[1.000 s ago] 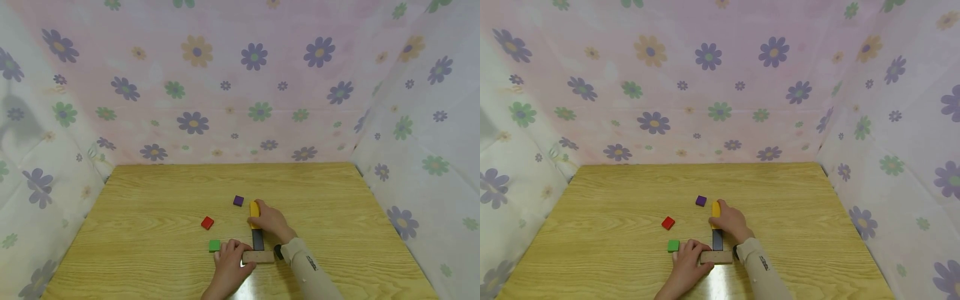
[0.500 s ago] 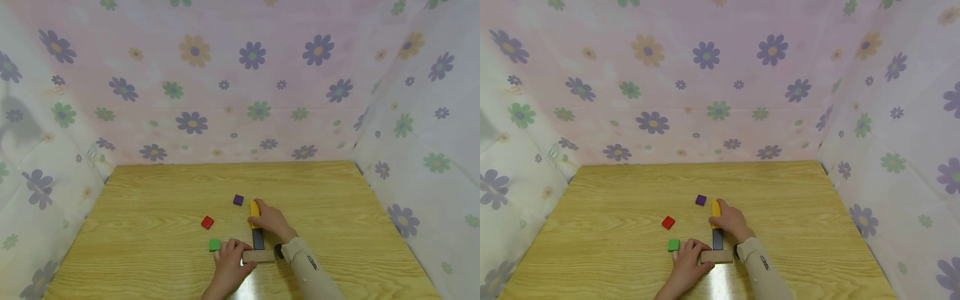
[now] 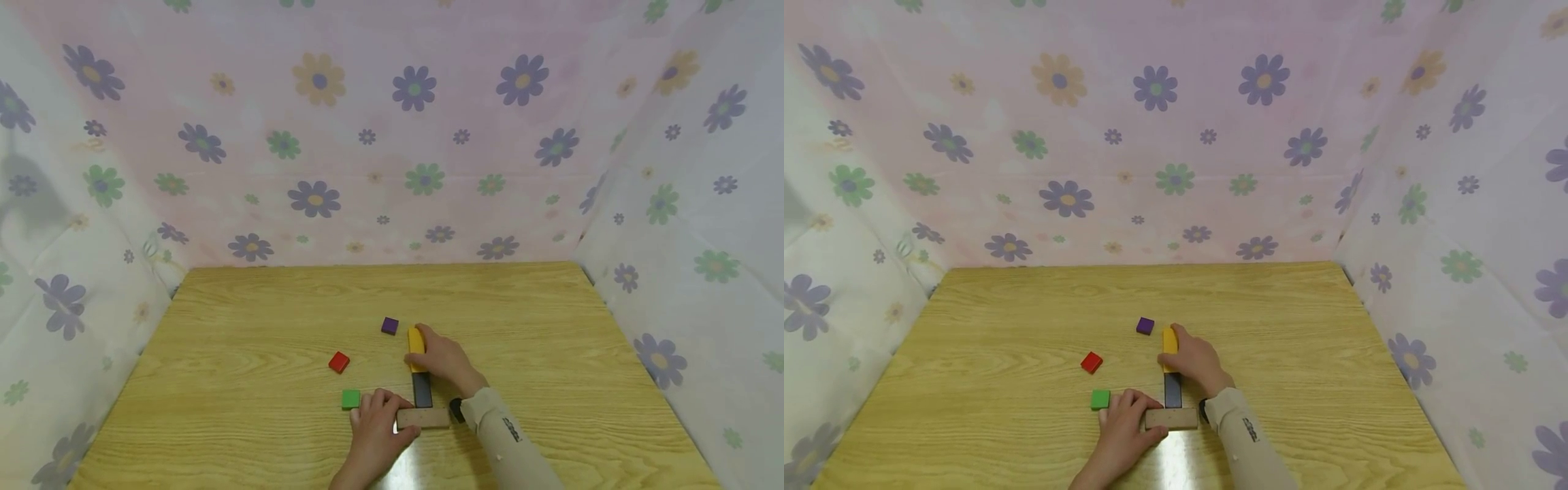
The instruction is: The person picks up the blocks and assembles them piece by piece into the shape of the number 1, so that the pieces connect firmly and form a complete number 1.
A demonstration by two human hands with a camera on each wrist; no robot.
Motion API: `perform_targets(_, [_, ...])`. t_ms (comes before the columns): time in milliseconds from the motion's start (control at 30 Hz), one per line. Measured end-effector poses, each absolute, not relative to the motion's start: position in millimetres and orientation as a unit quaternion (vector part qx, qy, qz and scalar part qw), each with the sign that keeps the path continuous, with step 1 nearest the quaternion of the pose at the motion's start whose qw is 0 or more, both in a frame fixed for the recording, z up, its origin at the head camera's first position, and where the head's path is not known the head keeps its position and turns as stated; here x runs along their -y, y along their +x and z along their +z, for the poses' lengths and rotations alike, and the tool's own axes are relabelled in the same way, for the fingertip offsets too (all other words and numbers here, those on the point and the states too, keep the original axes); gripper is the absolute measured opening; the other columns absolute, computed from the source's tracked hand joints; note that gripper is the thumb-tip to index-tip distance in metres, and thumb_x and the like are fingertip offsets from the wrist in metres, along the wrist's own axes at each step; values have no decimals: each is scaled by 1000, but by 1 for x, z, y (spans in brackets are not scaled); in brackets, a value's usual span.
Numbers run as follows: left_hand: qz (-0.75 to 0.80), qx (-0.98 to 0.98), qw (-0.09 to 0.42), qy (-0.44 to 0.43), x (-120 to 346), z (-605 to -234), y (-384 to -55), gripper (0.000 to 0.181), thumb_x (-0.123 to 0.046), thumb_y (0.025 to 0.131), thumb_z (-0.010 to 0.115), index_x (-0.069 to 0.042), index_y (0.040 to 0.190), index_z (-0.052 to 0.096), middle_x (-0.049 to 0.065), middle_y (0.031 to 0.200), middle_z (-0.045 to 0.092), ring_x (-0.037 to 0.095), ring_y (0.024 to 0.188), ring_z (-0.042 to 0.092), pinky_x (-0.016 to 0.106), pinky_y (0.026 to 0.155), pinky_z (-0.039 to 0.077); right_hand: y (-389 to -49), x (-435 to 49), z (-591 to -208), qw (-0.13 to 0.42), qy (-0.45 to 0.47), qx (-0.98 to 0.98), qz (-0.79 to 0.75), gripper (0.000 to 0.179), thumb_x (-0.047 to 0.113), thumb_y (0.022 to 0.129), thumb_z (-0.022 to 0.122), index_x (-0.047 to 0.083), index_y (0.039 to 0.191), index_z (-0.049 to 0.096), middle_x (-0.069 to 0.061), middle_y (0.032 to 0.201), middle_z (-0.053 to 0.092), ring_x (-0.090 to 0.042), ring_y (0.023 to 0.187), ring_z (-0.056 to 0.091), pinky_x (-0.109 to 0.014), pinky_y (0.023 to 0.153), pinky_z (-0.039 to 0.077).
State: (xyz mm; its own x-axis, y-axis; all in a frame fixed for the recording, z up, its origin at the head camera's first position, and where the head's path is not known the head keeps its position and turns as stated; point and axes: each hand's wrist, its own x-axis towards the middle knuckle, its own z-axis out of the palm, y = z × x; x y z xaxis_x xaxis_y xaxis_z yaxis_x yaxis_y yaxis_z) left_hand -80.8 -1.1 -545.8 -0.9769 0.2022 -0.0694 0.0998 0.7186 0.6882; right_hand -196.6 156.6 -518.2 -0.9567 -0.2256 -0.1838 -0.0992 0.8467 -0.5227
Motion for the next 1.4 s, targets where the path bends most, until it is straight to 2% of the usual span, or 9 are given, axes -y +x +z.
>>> perform_targets(200, [370, -922, 72, 82, 2, -547, -80, 27, -49, 73, 66, -35, 96, 59, -16, 95, 38, 12, 81, 29, 37, 64, 16, -197, -157, -521, 122, -91, -955, -254, 73, 46, 77, 62, 10, 135, 35, -10, 117, 55, -20, 85, 55, -41, 75, 43])
perform_targets(300, [369, -923, 73, 84, 2, -548, -80, 28, -51, 73, 65, -35, 95, 59, -15, 95, 38, 12, 81, 29, 37, 64, 17, -197, -158, -520, 126, -89, -960, -234, 75, 49, 77, 61, 11, 136, 35, -9, 115, 57, -21, 83, 56, -39, 70, 44])
perform_targets(467, [368, -923, 75, 83, 1, -548, -81, 30, -53, 72, 64, -35, 94, 58, -15, 95, 38, 12, 82, 30, 37, 64, 17, -198, -157, -516, 140, -84, -964, -210, 77, 50, 76, 61, 12, 138, 33, -7, 97, 61, -18, 66, 50, -32, 56, 40])
perform_targets(667, [364, -925, 70, 84, 0, -550, -82, 30, -53, 72, 65, -35, 95, 58, -15, 96, 38, 12, 83, 30, 37, 65, 17, -198, -154, -512, 148, -81, -967, -191, 78, 50, 76, 60, 12, 138, 32, -4, 80, 57, -19, 60, 47, -30, 51, 36])
perform_targets(933, [361, -926, 69, 85, 2, -549, -82, 30, -53, 72, 65, -35, 94, 58, -14, 97, 38, 12, 83, 30, 36, 65, 17, -198, -153, -514, 152, -81, -964, -205, 76, 49, 76, 61, 13, 137, 33, -3, 85, 57, -19, 63, 47, -31, 53, 36])
perform_targets(1400, [358, -927, 71, 84, 1, -547, -80, 32, -53, 71, 66, -34, 95, 58, -14, 96, 38, 12, 83, 30, 36, 65, 17, -197, -155, -519, 139, -94, -962, -215, 78, 50, 76, 61, 13, 138, 32, -2, 82, 56, -17, 62, 46, -31, 54, 36])
